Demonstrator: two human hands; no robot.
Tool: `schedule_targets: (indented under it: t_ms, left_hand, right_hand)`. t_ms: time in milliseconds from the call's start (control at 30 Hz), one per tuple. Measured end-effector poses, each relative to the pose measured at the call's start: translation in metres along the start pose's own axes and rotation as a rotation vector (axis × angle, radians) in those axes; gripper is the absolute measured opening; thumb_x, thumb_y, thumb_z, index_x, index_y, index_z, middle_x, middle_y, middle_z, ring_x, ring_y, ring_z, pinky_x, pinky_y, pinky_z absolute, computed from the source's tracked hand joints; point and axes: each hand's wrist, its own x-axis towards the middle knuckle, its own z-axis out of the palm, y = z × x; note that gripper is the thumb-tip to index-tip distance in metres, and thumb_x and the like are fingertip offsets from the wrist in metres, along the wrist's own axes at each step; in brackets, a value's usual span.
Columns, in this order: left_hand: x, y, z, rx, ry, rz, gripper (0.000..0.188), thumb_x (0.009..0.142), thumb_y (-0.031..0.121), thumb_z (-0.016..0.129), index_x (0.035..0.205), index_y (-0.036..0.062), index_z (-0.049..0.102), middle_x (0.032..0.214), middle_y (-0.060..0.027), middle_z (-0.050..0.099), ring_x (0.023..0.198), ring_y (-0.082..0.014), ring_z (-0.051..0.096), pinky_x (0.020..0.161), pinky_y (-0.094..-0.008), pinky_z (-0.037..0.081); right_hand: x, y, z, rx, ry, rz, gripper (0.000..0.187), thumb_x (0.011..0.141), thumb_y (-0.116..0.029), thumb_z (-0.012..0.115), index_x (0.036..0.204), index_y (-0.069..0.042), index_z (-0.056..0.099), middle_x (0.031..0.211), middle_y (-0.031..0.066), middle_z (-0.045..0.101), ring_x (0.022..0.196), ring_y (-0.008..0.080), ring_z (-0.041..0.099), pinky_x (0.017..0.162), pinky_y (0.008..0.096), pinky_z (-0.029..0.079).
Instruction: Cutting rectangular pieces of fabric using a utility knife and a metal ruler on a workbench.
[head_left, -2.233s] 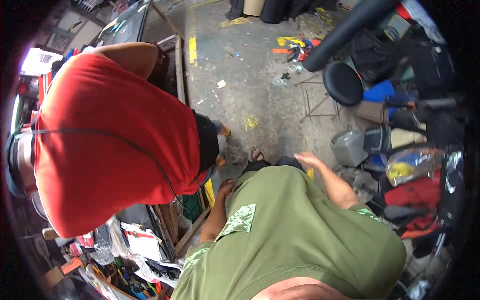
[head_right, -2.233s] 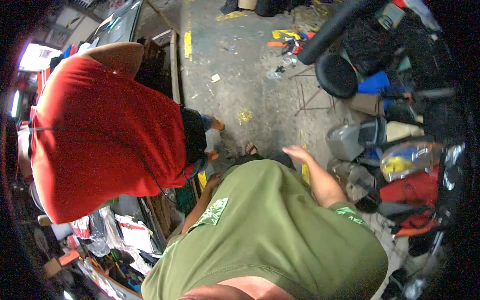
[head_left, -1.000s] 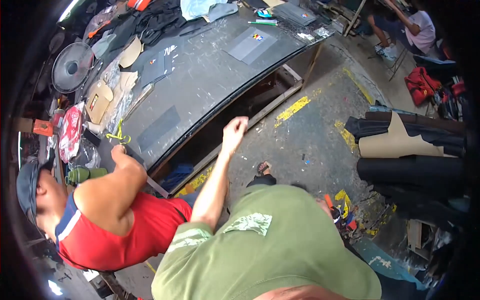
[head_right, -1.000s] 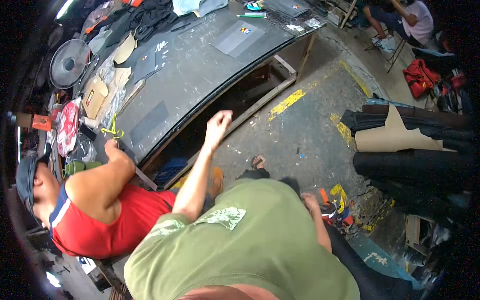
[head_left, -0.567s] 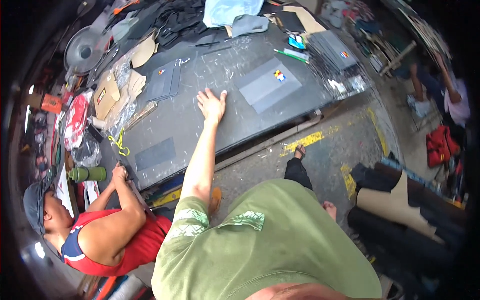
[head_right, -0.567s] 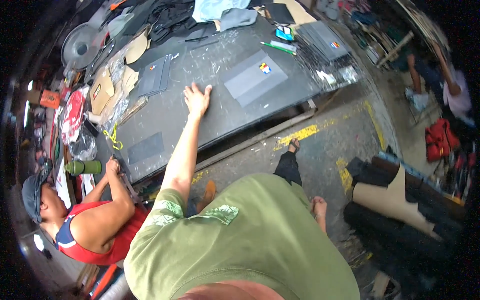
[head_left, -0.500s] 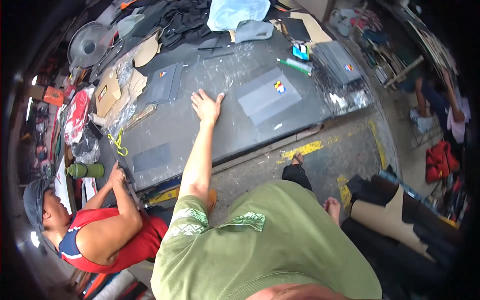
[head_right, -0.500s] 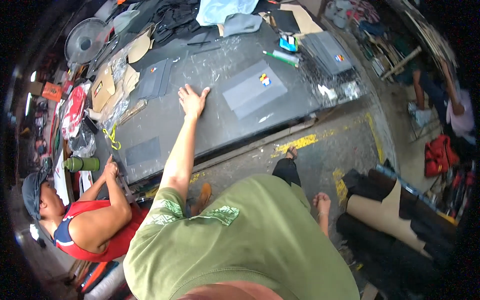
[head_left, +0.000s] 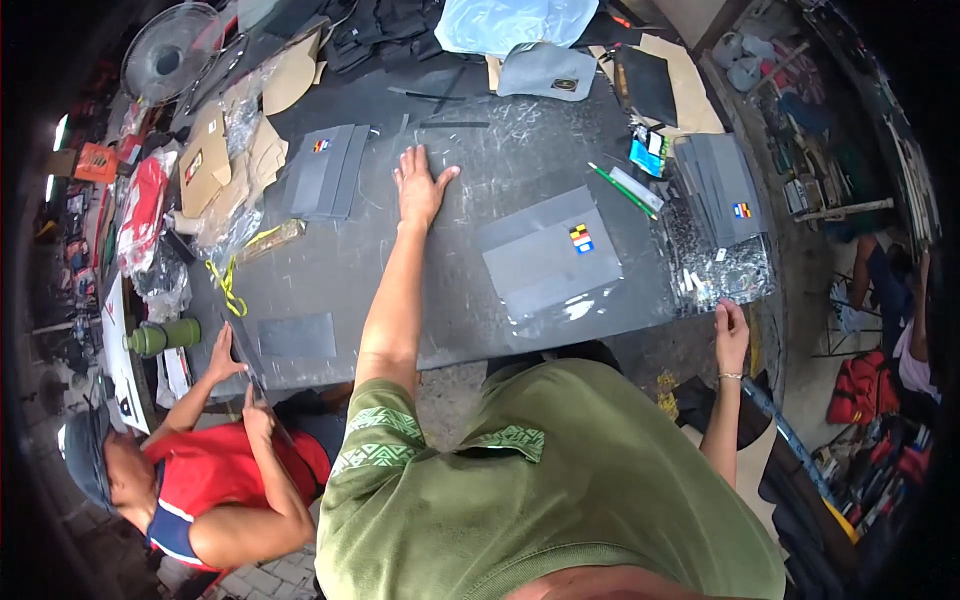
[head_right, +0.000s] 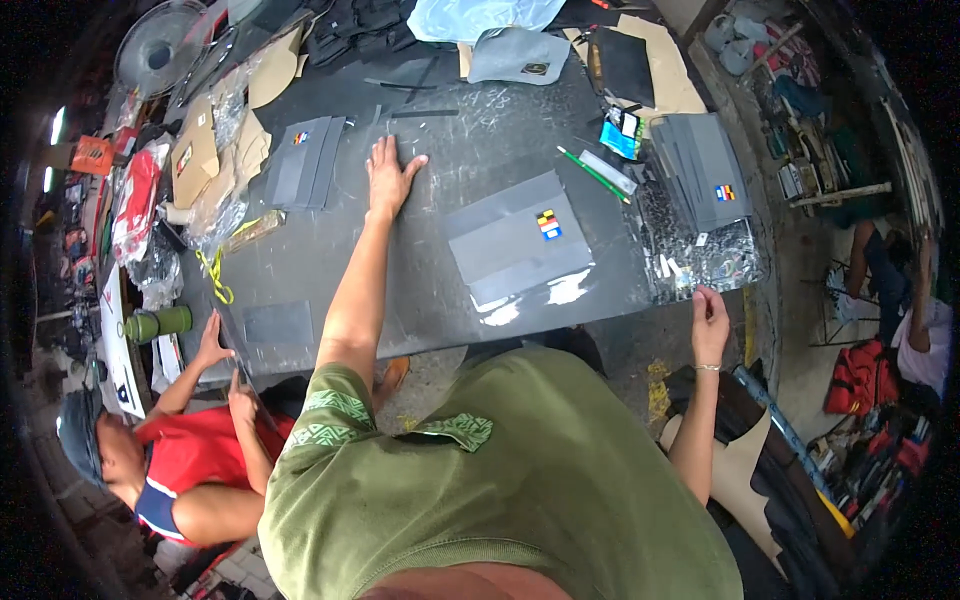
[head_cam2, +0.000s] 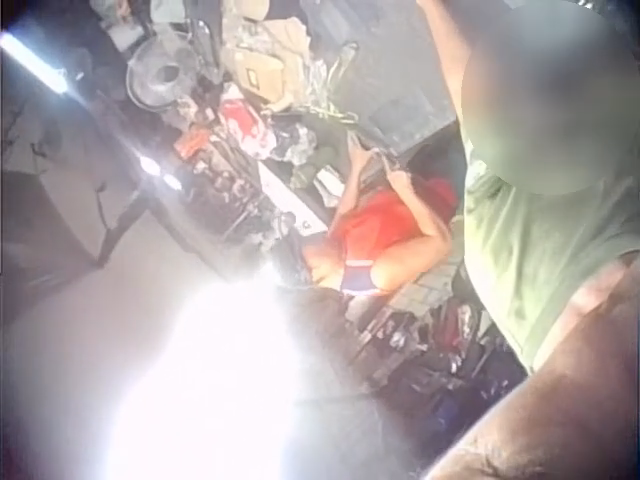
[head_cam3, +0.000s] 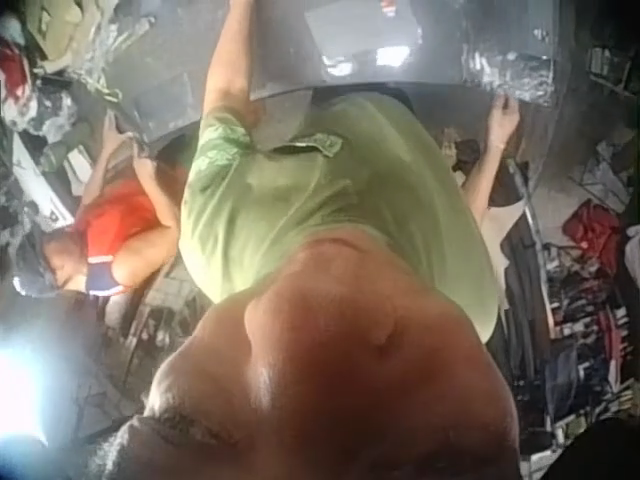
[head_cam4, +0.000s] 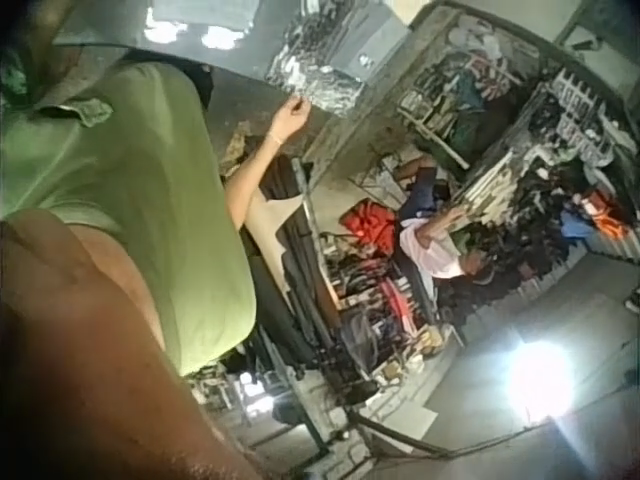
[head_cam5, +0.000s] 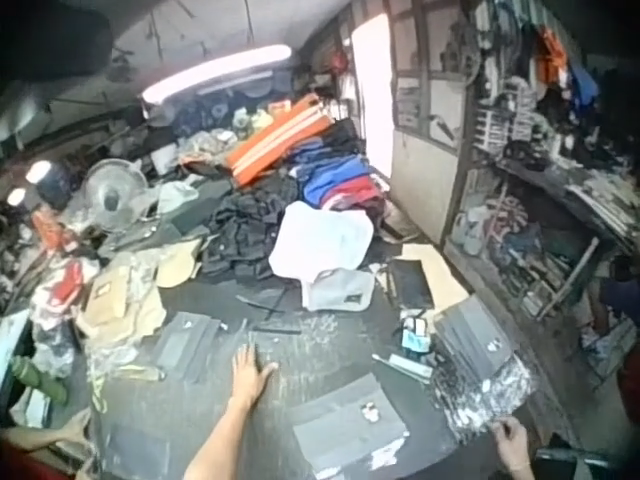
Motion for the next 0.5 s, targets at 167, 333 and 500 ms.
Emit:
schedule_targets:
  t_ms: [167,333,500]
  left_hand:
    - [0.067,0.011,-0.011,-0.149,0.158,0.236,0.055,0.090,0.041,0.068,0.129,0.0032,0.061,0.138,-0.0172,0.056,0.136,-0.0352,0.044,0.115,-0.0482,0.032]
    - [0.160,-0.046,-0.007,-0.013,0.144,0.220,0.064,0.085,0.041,0.074,0.134,0.0035,0.056,0.142,-0.0199,0.051,0.135,-0.0393,0.043,0.109,-0.0508,0.039]
    - [0.220,-0.048,0.011,0.101,-0.218,0.115,0.126,0.052,0.083,0.074,0.154,0.0193,0.035,0.158,-0.0277,0.024,0.149,-0.0450,0.016,0.118,-0.0603,0.019]
  right_hand:
    - [-0.053,-0.055,0.064,-0.240,0.030,-0.262,0.021,0.091,-0.013,0.068,0.110,-0.004,0.066,0.115,0.0164,0.062,0.108,0.0309,0.060,0.095,0.0377,0.047]
    - [-0.087,-0.102,0.114,-0.512,-0.067,-0.190,0.049,0.084,-0.015,0.074,0.130,-0.008,0.060,0.142,0.0249,0.048,0.130,0.0423,0.046,0.109,0.0463,0.039]
    - [-0.082,-0.116,0.129,-0.619,-0.130,-0.014,0.056,0.082,-0.022,0.077,0.132,-0.009,0.058,0.145,0.0301,0.042,0.133,0.0462,0.041,0.111,0.0489,0.036]
